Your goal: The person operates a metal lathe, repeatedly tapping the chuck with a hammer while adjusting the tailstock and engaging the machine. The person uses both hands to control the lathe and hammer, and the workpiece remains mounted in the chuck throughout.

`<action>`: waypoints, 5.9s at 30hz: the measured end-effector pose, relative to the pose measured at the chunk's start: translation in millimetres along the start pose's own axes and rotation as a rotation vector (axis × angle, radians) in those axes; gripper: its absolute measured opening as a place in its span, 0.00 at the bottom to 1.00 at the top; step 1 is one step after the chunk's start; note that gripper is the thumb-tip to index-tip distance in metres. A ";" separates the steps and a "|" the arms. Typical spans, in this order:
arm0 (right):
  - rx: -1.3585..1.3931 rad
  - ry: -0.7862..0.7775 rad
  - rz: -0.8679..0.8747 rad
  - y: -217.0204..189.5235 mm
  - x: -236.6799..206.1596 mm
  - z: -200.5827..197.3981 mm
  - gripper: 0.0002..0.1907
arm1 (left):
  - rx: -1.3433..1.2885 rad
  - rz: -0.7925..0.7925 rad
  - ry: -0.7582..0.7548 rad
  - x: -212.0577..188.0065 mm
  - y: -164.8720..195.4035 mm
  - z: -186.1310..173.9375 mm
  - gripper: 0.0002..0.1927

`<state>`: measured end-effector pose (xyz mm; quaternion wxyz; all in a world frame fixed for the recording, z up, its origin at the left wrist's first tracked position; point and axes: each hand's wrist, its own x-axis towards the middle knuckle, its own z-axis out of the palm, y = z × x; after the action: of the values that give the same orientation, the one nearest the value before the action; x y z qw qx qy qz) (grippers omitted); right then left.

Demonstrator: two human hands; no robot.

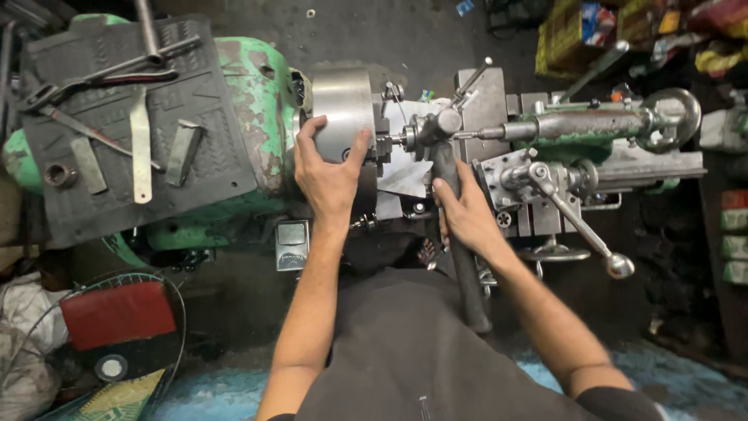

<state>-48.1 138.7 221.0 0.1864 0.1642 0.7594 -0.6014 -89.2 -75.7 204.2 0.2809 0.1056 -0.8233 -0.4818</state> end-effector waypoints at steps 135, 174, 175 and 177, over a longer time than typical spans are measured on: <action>-0.461 0.808 -0.823 97.2 210.3 -292.7 0.13 | 0.397 0.351 -0.292 -8.4 -51.4 6.1 0.23; -0.499 0.881 -0.848 118.6 223.1 -305.8 0.13 | 0.291 -0.263 -0.772 150.1 -33.3 58.0 0.24; -0.503 0.881 -0.845 119.1 223.6 -306.4 0.13 | 0.303 -0.277 -0.774 150.2 -32.6 58.2 0.24; -0.503 0.878 -0.841 119.7 224.8 -307.3 0.13 | 0.329 -0.307 -0.775 150.9 -31.6 58.3 0.24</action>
<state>-214.7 470.5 74.7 -0.3591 0.0350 0.8817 -0.3040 -248.8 -116.2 209.6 -0.1435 0.0815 -0.9082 -0.3846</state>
